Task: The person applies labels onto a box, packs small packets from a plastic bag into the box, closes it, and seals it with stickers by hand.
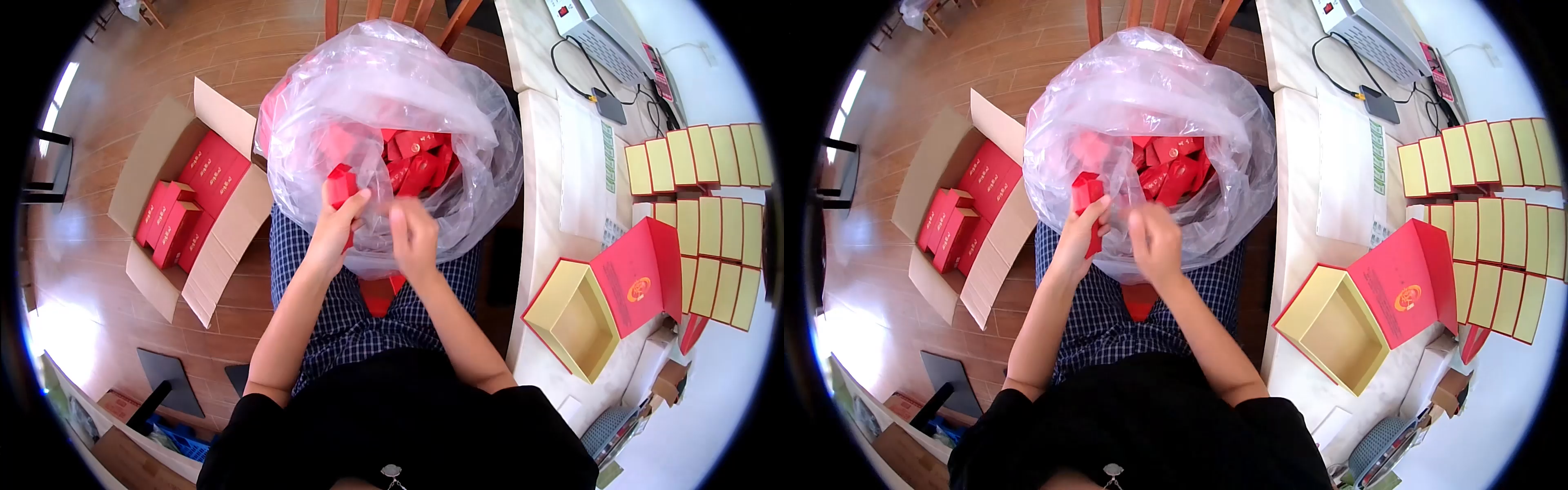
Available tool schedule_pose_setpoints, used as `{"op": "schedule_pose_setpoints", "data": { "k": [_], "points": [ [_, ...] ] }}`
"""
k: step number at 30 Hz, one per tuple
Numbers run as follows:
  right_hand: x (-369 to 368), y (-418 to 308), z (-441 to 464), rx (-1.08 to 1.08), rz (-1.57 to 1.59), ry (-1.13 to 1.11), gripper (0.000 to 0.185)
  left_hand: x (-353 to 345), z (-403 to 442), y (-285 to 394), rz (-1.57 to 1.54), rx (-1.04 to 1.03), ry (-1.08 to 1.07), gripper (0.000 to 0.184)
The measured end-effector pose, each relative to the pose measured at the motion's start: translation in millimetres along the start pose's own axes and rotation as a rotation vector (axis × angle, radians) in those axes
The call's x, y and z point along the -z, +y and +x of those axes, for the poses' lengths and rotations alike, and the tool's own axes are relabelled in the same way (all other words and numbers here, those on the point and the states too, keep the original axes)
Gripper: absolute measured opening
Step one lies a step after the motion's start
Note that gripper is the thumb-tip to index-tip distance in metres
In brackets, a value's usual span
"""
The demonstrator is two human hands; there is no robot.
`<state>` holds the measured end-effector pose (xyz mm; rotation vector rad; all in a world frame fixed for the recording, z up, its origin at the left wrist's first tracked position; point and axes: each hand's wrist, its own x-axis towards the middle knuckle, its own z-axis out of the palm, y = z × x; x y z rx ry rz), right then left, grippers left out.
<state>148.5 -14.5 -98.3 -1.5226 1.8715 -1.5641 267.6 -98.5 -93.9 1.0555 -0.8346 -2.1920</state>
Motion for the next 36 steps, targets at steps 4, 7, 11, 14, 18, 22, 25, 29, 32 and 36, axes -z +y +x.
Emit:
{"op": "schedule_pose_setpoints", "data": {
  "k": [4,7,11,14,18,22,25,29,32,36],
  "points": [
    [-33.4,99.9,66.8,-0.416,-0.047,0.27,0.026,9.9,-7.3,-3.1,0.039,-0.023,0.035,0.037],
    [-62.6,166.7,102.1,-0.742,0.184,0.18,0.031,9.3,-19.7,-4.2,0.05,-0.028,0.07,0.038],
    [-79.5,177.8,108.9,-0.628,0.197,0.076,0.031,9.5,-29.8,-11.4,-0.013,-0.008,0.078,0.038],
    [-47.4,126.2,92.6,-0.828,0.494,0.155,0.02,5.9,-33.5,-10.6,-0.024,-0.029,0.083,0.042],
    [-13.3,115.8,50.6,-0.787,0.39,0.321,0.01,14.6,-26.8,-19.0,0.026,-0.012,0.043,0.037],
    [5.2,109.7,17.4,-0.352,0.032,0.384,0.011,-1.6,-27.6,-15.5,0.072,-0.024,0.043,0.024],
    [25.6,81.3,11.7,-0.225,0.173,0.412,0.01,-2.2,-25.1,-14.9,0.062,-0.053,0.059,0.024],
    [52.2,47.4,2.1,-0.254,0.422,0.245,0.011,-3.2,-22.8,-11.1,0.034,-0.102,0.133,0.031],
    [53.7,22.9,9.0,-0.352,0.696,0.113,0.011,-12.2,-23.3,-10.6,0.016,-0.025,0.045,0.032],
    [26.7,18.2,10.2,-0.336,0.622,-0.04,0.013,-22.3,-27.8,-18.9,0.0,0.197,-0.149,0.048]
  ]
}}
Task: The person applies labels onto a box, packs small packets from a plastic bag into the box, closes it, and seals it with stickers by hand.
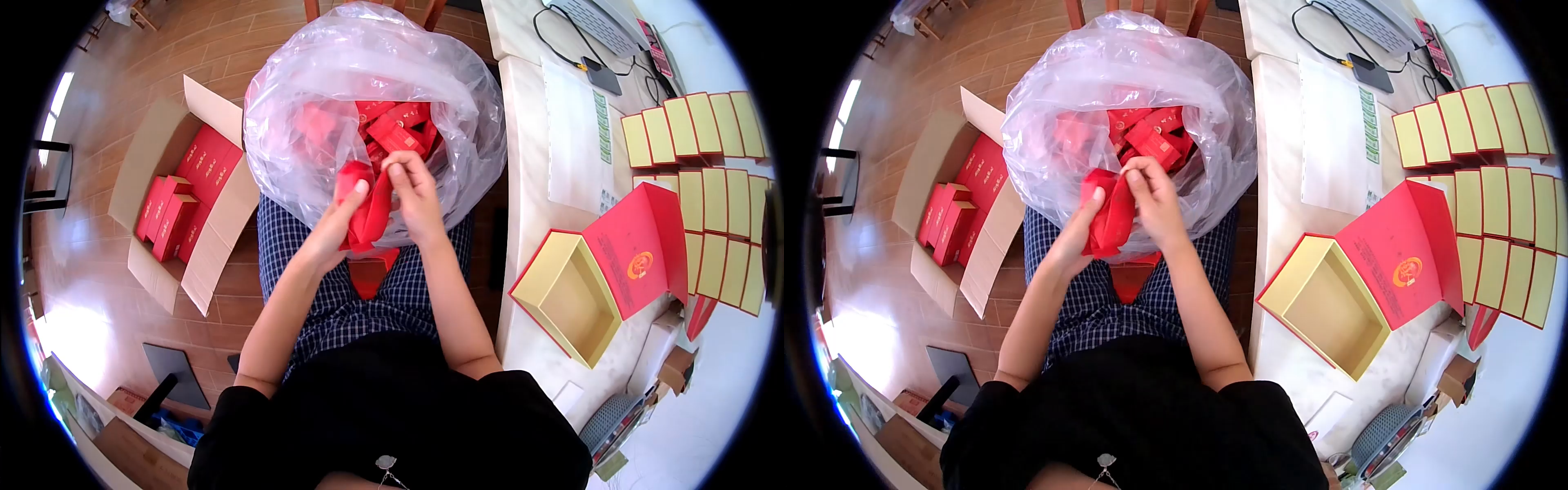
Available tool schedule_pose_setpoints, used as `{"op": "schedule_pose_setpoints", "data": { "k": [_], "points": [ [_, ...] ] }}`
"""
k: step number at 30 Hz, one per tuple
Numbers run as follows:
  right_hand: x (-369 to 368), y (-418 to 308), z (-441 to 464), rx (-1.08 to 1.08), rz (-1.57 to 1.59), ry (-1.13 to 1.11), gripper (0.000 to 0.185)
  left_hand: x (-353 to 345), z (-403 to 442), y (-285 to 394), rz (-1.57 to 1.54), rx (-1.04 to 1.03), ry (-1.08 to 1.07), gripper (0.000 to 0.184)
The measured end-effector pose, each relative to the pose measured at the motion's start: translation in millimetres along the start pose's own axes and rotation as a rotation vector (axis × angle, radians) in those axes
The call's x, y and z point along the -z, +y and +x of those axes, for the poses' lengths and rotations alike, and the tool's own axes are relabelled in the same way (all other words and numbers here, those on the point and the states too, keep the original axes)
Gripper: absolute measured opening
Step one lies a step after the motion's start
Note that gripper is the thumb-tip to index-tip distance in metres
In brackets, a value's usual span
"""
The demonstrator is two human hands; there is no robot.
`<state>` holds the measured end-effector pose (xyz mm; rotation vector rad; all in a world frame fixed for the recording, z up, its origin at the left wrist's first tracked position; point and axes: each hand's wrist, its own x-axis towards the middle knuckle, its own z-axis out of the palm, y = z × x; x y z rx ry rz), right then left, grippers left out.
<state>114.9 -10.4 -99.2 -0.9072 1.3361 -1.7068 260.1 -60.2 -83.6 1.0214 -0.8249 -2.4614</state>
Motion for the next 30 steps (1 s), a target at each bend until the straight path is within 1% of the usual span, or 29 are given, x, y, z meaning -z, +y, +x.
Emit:
{"op": "schedule_pose_setpoints", "data": {
  "k": [1,2,3,5,6,7,8,9,11,12,14,15,17,18,19,21,22,25,26,27,28,29,30],
  "points": [
    [-7.3,3.7,0.7,0.005,-0.092,0.01,0.013,-3.6,0.7,-5.3,0.026,0.001,-0.017,0.056],
    [-12.4,8.6,1.0,0.063,-0.259,0.047,0.012,-1.5,4.5,-10.7,0.054,-0.039,-0.088,0.071],
    [-17.1,10.3,1.6,0.121,-0.427,0.086,0.012,-0.3,4.1,-12.1,0.054,-0.039,-0.084,0.071],
    [-21.4,10.3,0.5,0.199,-0.614,0.122,0.012,0.9,3.4,-13.7,0.134,-0.031,-0.086,0.075],
    [-18.8,14.4,2.5,0.198,-0.614,0.123,0.012,2.3,3.0,-12.8,0.11,-0.01,-0.062,0.074],
    [-12.9,23.6,7.6,0.184,-0.689,0.191,0.015,2.4,2.3,-11.2,0.112,-0.009,-0.062,0.074],
    [-6.1,33.7,13.9,0.17,-0.764,0.258,0.018,2.0,1.1,-9.3,0.155,-0.003,-0.028,0.071],
    [3.1,47.0,22.2,0.17,-0.764,0.258,0.018,2.1,0.0,-8.5,0.197,0.003,0.006,0.068],
    [25.5,77.3,42.0,0.172,-0.97,0.477,0.031,4.5,0.1,-10.6,0.166,0.01,0.048,0.066],
    [34.8,90.5,49.1,0.176,-0.969,0.48,0.031,5.0,0.3,-10.7,0.133,0.017,0.089,0.063],
    [47.6,107.3,57.7,0.072,-1.148,0.465,0.045,0.6,-4.0,-7.2,0.104,0.017,0.092,0.063],
    [48.4,101.9,59.6,0.077,-1.145,0.464,0.045,-0.8,-6.1,-5.5,0.073,0.018,0.095,0.063],
    [49.6,91.1,61.9,-0.097,-1.201,0.326,0.045,0.1,-7.3,-3.9,0.08,-0.002,0.104,0.063],
    [50.8,89.3,58.7,-0.04,-1.233,0.245,0.037,0.8,-7.3,-3.8,0.083,-0.015,0.112,0.063],
    [49.1,89.2,53.7,-0.035,-1.233,0.243,0.037,2.0,-6.7,-4.5,0.082,-0.02,0.111,0.063],
    [43.4,91.9,42.4,0.061,-1.242,0.118,0.029,4.0,-4.7,-6.1,0.088,-0.083,0.158,0.061],
    [41.5,98.3,37.8,0.123,-1.209,0.117,0.026,4.4,-4.3,-5.6,0.088,-0.084,0.154,0.061],
    [34.2,104.1,26.9,0.139,-1.041,0.044,0.027,6.6,-4.2,-4.5,0.096,-0.081,0.146,0.06],
    [30.0,104.2,24.0,0.139,-1.042,0.048,0.027,7.8,-4.0,-5.1,0.088,-0.073,0.158,0.056],
    [23.7,99.9,22.5,0.112,-0.991,0.096,0.03,8.6,-3.7,-5.5,0.078,-0.066,0.17,0.053],
    [19.7,94.5,21.1,0.087,-0.94,0.143,0.032,8.9,-4.1,-5.8,0.079,-0.067,0.168,0.053],
    [18.6,87.3,19.0,0.09,-0.94,0.143,0.032,9.6,-4.9,-5.8,0.059,-0.067,0.169,0.052],
    [17.7,77.6,17.4,0.018,-0.737,0.198,0.037,11.0,-5.0,-4.6,0.038,-0.069,0.173,0.051]
  ]
}}
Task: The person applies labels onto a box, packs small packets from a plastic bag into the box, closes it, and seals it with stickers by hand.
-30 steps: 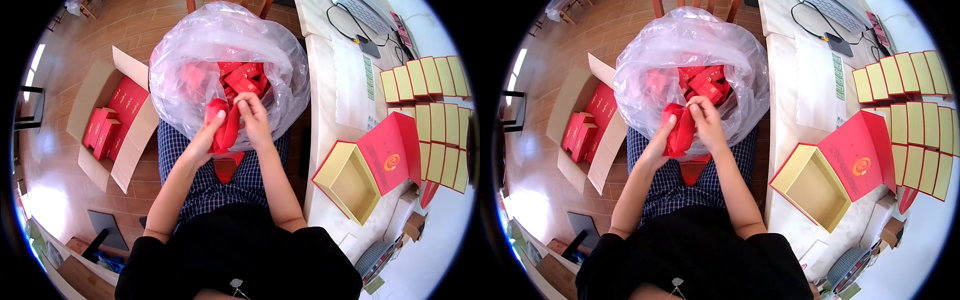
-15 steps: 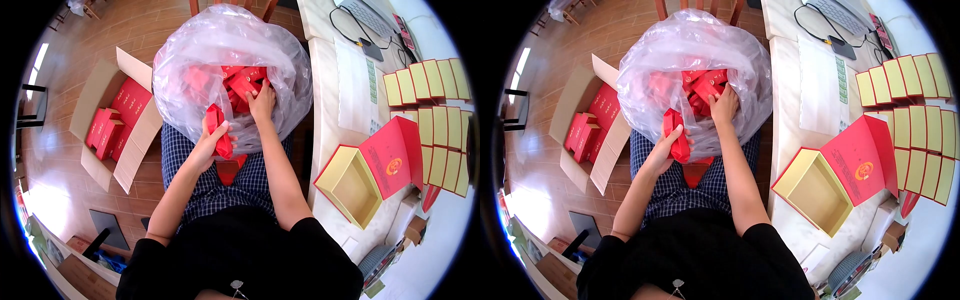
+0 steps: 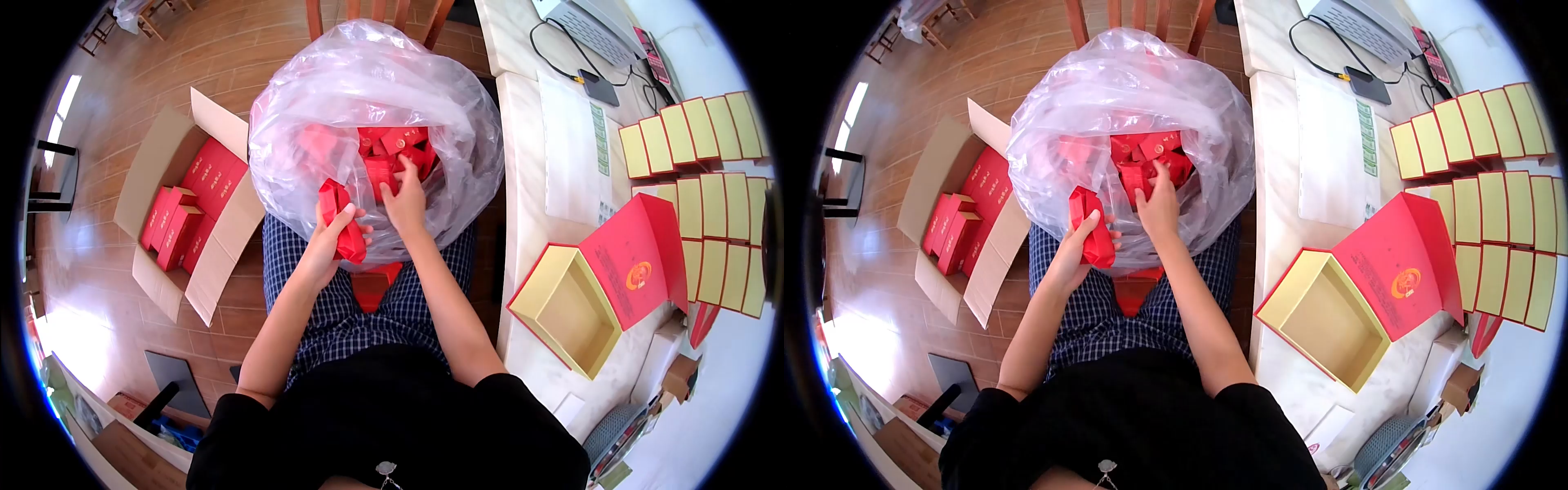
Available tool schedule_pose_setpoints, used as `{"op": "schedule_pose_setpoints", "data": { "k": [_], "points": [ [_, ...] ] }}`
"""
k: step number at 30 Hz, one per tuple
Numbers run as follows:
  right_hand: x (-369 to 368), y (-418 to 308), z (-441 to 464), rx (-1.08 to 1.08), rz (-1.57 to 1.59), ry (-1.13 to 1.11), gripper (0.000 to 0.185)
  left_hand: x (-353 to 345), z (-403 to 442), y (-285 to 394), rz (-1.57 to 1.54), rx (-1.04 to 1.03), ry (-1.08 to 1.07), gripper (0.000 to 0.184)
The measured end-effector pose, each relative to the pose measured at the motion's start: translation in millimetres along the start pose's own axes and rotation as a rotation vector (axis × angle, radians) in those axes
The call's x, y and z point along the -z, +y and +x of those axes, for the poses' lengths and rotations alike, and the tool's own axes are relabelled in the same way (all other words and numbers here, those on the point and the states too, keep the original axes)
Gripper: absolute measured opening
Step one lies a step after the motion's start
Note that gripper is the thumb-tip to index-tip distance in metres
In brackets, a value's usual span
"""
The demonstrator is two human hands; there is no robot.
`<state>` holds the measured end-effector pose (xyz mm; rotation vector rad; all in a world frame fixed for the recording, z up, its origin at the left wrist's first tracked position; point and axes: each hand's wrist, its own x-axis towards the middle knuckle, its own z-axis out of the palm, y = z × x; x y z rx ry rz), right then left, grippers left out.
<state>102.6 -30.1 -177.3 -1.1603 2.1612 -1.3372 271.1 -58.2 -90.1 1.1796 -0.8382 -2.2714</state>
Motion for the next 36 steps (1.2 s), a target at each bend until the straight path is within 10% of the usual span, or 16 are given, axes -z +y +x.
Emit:
{"op": "schedule_pose_setpoints", "data": {
  "k": [3,9,22,33,36],
  "points": [
    [12.0,-14.4,-2.7,-0.165,0.714,0.036,0.032,5.5,-1.2,4.0,-0.132,0.103,-0.04,0.052],
    [31.2,-73.1,-35.4,-0.033,0.936,-0.017,0.013,-10.4,5.4,3.5,-0.29,0.078,-0.13,0.053],
    [9.4,37.1,17.1,-0.231,-0.301,0.184,0.061,9.4,-3.9,-8.6,-0.204,0.061,0.025,0.047],
    [8.8,27.2,11.7,-0.512,-0.371,-0.081,0.059,8.4,-9.2,-14.0,-0.149,0.095,0.018,0.049],
    [31.5,2.0,2.5,-0.366,0.044,-0.005,0.035,13.8,-7.3,-16.0,-0.171,0.124,0.008,0.049]
  ]
}}
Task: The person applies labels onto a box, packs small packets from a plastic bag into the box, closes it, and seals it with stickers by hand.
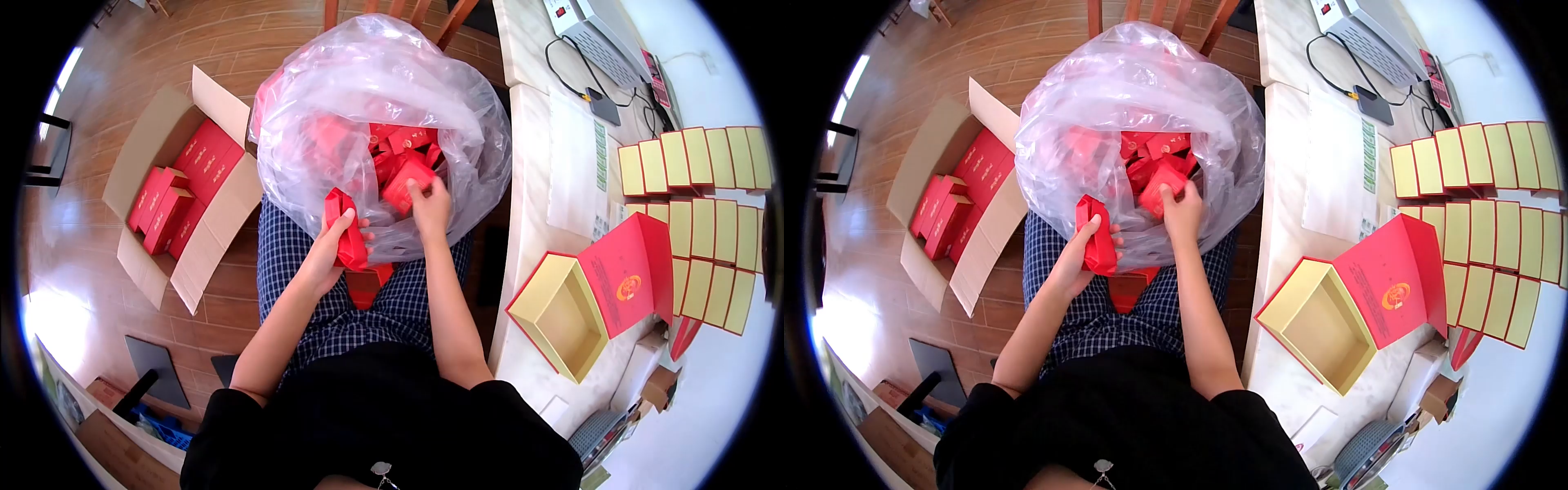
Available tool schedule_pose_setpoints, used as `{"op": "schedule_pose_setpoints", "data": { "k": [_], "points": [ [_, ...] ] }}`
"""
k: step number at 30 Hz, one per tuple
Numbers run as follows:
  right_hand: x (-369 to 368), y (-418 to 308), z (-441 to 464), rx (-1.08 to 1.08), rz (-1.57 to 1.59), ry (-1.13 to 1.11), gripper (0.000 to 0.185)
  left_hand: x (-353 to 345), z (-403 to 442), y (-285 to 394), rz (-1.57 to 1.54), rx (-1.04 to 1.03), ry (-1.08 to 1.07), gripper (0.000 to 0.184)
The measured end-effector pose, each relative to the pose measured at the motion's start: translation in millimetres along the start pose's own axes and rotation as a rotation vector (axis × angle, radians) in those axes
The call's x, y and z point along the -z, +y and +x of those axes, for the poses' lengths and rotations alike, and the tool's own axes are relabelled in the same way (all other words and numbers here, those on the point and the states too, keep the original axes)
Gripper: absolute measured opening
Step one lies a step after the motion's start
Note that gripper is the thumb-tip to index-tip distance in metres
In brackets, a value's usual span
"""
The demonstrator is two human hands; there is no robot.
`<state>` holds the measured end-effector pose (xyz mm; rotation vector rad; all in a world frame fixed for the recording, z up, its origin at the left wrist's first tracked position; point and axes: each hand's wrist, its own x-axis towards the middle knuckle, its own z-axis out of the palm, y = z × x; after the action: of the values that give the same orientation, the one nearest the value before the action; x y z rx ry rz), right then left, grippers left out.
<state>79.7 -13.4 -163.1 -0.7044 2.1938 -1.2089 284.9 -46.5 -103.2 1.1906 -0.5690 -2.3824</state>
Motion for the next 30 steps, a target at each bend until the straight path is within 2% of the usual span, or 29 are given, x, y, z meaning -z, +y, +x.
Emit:
{"op": "schedule_pose_setpoints", "data": {
  "k": [1,3,5,7,9,12,13,14,15,17,18,19,20,21,23,25,28,30],
  "points": [
    [3.9,-9.9,-12.6,0.0,-0.001,-0.003,0.035,0.6,-0.1,0.1,-0.002,-0.001,0.002,0.049],
    [6.6,-20.5,-33.2,0.112,0.433,0.075,0.023,-0.4,0.6,0.7,-0.105,0.058,-0.017,0.053],
    [4.0,-45.5,-61.5,0.381,0.483,0.072,0.015,-6.0,2.6,2.3,-0.127,0.021,-0.046,0.055],
    [0.4,-54.0,-84.3,0.485,0.385,0.02,0.015,-10.1,6.6,3.3,-0.154,-0.017,-0.072,0.058],
    [-5.3,-56.4,-99.4,0.613,0.308,-0.035,0.018,-10.9,12.0,4.8,-0.136,-0.162,-0.164,0.052],
    [-3.2,-58.3,-103.7,0.73,0.146,-0.111,0.028,-6.9,11.3,13.4,-0.054,-0.214,-0.161,0.061],
    [-0.4,-58.2,-100.1,0.732,0.146,-0.115,0.028,-4.0,12.1,16.0,-0.006,-0.234,-0.141,0.065],
    [5.0,-56.8,-94.1,0.742,0.164,-0.232,0.029,-1.7,12.1,18.7,-0.001,-0.251,-0.107,0.073],
    [9.2,-54.7,-87.7,0.748,0.181,-0.348,0.03,1.0,13.5,19.9,-0.002,-0.249,-0.106,0.073],
    [6.2,-49.7,-72.6,0.789,0.138,-0.343,0.03,5.7,16.1,20.4,0.215,-0.428,-0.045,0.08],
    [4.2,-54.2,-67.9,0.671,0.194,-0.291,0.03,0.2,9.4,26.7,0.252,-0.437,-0.039,0.089],
    [2.5,-63.2,-63.4,0.553,0.247,-0.237,0.03,3.4,11.0,25.2,0.248,-0.435,-0.039,0.089],
    [1.5,-73.5,-57.6,0.663,0.157,-0.178,0.035,8.5,14.2,22.9,0.411,-0.533,-0.033,0.093],
    [0.8,-80.6,-52.8,0.662,0.153,-0.181,0.035,8.3,13.9,24.0,0.574,-0.631,-0.027,0.096],
    [-0.8,-90.4,-46.7,0.757,0.014,-0.351,0.041,5.7,7.1,25.7,0.548,-0.597,-0.056,0.098],
    [-7.1,-94.9,-46.7,0.806,-0.014,-0.325,0.04,5.1,4.2,27.4,0.523,-0.567,-0.084,0.1],
    [-13.8,-92.3,-46.7,0.817,-0.032,-0.293,0.03,9.8,5.1,23.9,0.583,-0.634,-0.065,0.099],
    [-17.9,-88.5,-46.8,0.82,-0.011,-0.238,0.017,11.3,5.1,21.4,0.646,-0.649,-0.068,0.1]
  ]
}}
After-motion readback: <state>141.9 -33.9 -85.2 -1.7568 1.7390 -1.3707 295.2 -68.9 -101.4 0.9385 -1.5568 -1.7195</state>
